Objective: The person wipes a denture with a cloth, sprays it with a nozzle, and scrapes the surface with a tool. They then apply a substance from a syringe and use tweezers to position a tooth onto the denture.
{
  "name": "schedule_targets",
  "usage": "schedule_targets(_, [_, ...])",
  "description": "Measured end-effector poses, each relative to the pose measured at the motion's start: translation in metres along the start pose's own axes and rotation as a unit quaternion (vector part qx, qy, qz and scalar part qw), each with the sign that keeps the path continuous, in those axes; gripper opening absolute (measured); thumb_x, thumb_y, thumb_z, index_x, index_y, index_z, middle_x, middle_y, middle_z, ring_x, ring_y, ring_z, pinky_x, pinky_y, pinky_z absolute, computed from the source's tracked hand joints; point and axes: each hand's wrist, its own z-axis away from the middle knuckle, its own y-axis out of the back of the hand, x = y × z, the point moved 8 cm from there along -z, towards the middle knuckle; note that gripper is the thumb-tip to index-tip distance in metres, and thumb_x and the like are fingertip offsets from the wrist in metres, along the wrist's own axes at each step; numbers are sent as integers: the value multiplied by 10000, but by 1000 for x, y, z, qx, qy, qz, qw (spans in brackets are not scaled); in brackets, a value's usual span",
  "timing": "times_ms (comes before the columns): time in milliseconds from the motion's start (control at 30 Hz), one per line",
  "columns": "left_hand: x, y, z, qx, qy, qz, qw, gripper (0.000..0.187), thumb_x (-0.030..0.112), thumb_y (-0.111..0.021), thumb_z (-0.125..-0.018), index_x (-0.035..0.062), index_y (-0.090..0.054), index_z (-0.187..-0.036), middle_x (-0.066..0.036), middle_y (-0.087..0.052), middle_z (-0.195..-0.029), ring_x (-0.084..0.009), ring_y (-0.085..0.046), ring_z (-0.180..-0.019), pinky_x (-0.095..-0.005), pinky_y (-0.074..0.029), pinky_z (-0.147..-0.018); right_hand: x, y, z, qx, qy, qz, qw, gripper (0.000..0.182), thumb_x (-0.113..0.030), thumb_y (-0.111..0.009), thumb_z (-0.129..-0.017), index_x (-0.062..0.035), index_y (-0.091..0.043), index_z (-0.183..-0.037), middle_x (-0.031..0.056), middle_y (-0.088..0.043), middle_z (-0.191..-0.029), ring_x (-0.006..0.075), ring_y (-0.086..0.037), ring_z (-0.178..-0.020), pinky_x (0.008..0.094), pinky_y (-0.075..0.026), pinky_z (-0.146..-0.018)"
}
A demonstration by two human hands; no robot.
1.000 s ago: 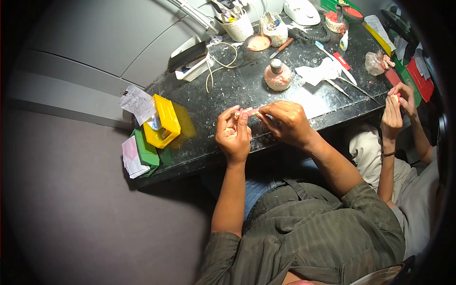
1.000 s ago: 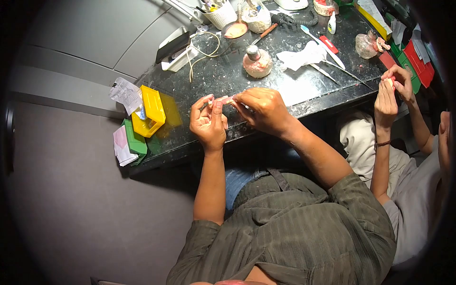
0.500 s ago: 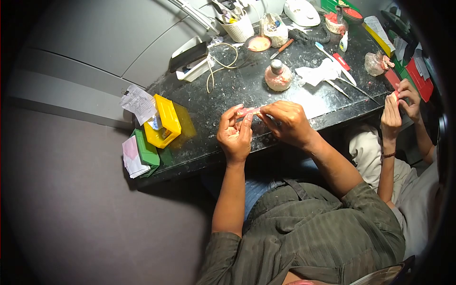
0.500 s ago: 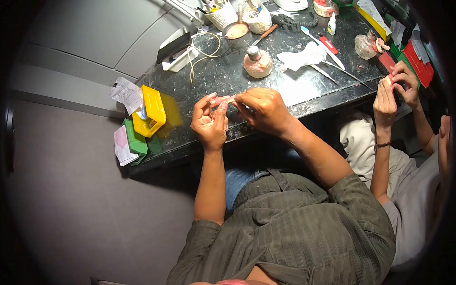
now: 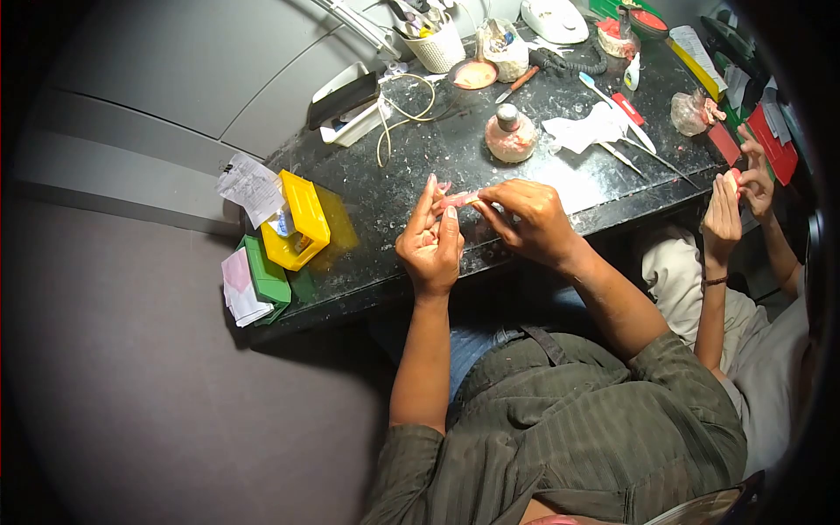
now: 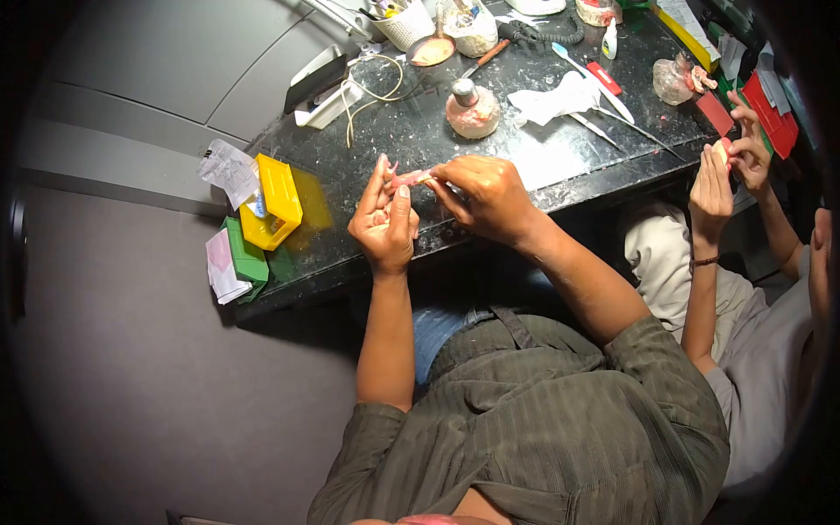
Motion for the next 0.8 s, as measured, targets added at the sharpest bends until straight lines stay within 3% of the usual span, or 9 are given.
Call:
schedule_targets(233, [-1,1,-1,-13,9,24,1000,458,-14,-569,-984,-90,-486,-1428,-96,-696,-813,-13,-448,-443,-193,-320,-383,1,0,-1,-7,-16,-13,1000,124,-78,-776,-824,-27,-698,-906,115,-689,-768,281,-682,-671,372,-535,-588])
schedule_targets(333, [2,1,-1,-9,13,26,1000,443,-1,-581,-983,-87,-503,-1411,-78,-684,-793,-16,-451,-443,-192,-326,-384,1,0,0,-9,-7,-12,1000,120,-42,-788,-815,-16,-720,-911,104,-690,-761,227,-644,-608,328,-506,-560])
schedule_targets(433, [4,0,-3,13,25,34,999,390,-9,-607,-970,-80,-550,-1348,-77,-670,-776,-23,-457,-446,-193,-331,-381,0,-3,2,-1,29,6,1000,133,-79,-785,-809,-33,-695,-896,105,-685,-766,277,-676,-665,374,-529,-585])
schedule_targets(800, [-15,10,-4,53,55,28,997,308,5,-645,-964,-84,-591,-1254,-128,-704,-834,-43,-472,-440,-204,-342,-378,-11,-6,4,-24,79,48,995,191,-70,-806,-784,-35,-678,-922,89,-701,-821,257,-682,-676,358,-535,-591])
